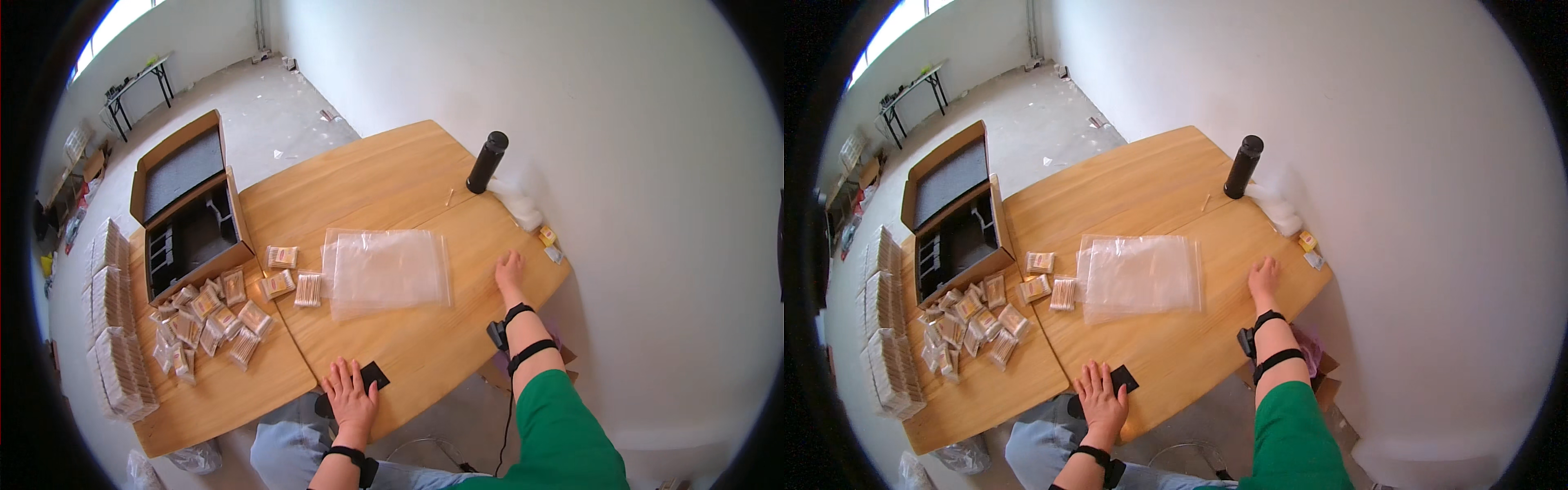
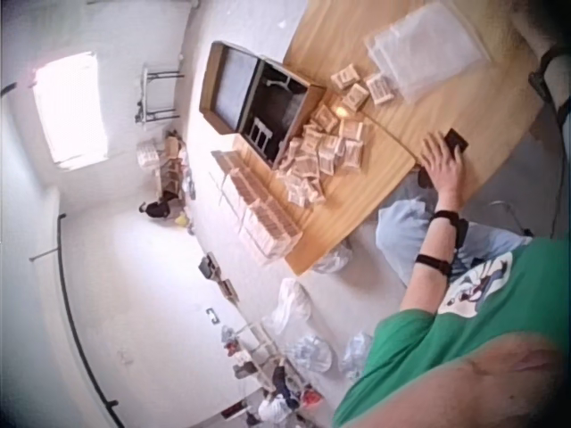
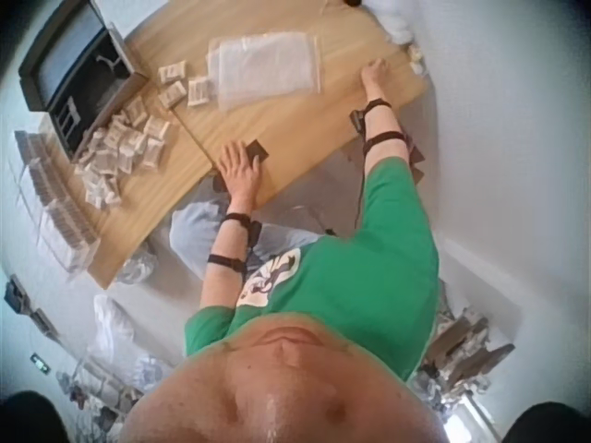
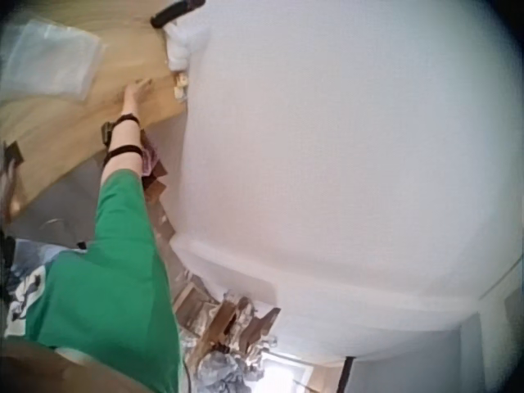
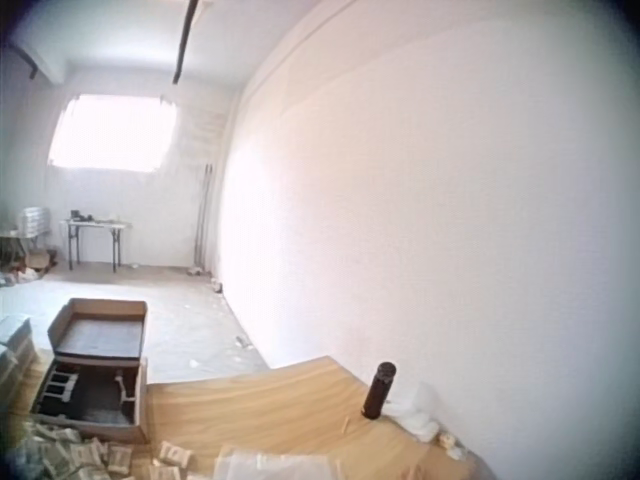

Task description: Packing small bags of cotton swabs into a larger plastic bag.

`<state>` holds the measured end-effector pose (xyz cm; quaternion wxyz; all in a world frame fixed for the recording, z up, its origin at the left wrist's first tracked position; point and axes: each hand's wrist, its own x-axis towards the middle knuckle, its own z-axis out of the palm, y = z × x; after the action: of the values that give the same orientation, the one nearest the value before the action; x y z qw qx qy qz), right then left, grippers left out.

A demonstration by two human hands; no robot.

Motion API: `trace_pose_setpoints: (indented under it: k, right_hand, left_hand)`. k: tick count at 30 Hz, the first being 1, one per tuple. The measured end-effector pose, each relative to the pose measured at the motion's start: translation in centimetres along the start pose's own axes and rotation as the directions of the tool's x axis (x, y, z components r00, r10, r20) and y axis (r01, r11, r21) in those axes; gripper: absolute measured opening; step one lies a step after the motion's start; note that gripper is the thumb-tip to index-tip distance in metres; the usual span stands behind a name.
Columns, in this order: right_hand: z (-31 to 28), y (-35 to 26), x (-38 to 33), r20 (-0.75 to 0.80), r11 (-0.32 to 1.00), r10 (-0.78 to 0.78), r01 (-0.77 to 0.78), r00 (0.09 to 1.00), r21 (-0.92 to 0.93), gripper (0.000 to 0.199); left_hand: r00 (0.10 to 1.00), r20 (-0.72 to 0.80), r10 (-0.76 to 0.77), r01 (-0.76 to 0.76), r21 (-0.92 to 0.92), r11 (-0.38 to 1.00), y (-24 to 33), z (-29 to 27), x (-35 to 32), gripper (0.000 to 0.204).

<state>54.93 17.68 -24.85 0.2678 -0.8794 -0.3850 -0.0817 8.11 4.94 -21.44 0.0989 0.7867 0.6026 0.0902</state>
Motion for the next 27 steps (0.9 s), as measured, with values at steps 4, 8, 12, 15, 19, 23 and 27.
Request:
trace_pose_setpoints:
  k: [4, 8, 12, 15, 19, 23, 27]
  right_hand:
    - [1.8, 0.8, 3.7, -0.033, 0.986, -0.091, 0.085, 0.995, -0.144, 0.042]
    - [2.0, -1.0, 6.2, 0.038, 0.914, -0.167, 0.17, 0.985, -0.368, 0.044]
    - [1.4, -1.4, 7.9, 0.032, 0.884, -0.207, 0.201, 0.978, -0.422, 0.041]
    - [1.1, -1.9, 7.2, 0.084, 0.891, -0.205, 0.222, 0.975, -0.397, 0.038]
    - [0.7, 1.6, 6.9, 0.012, 0.895, -0.268, 0.254, 0.963, -0.366, 0.035]
    - [-1.2, -0.4, 0.2, 0.084, 0.883, -0.447, 0.454, 0.891, -0.119, 0.031]
    - [-7.4, 5.3, -4.7, 0.115, 0.89, -0.449, 0.454, 0.886, -0.024, 0.031]
  left_hand:
    - [1.0, 0.015, -0.012, 0.011, 0.036, 0.999, -0.7, 0.3, -0.3, 0.066]
    - [0.996, 0.078, -0.044, 0.039, 0.054, 0.998, -1.0, -0.2, -0.2, 0.067]
    - [0.994, 0.101, -0.034, 0.032, 0.029, 0.999, -0.8, -0.3, -0.1, 0.068]
    - [0.994, 0.104, -0.035, 0.034, 0.008, 0.999, -1.1, -0.7, -0.3, 0.067]
    - [0.996, 0.091, -0.003, 0.008, -0.056, 0.998, 0.3, 0.0, 0.3, 0.066]
    - [0.998, 0.06, -0.027, 0.026, 0.019, 0.999, -0.8, -0.8, 0.3, 0.064]
    - [1.0, 0.006, -0.017, 0.017, 0.043, 0.999, 0.4, -0.8, 0.4, 0.061]
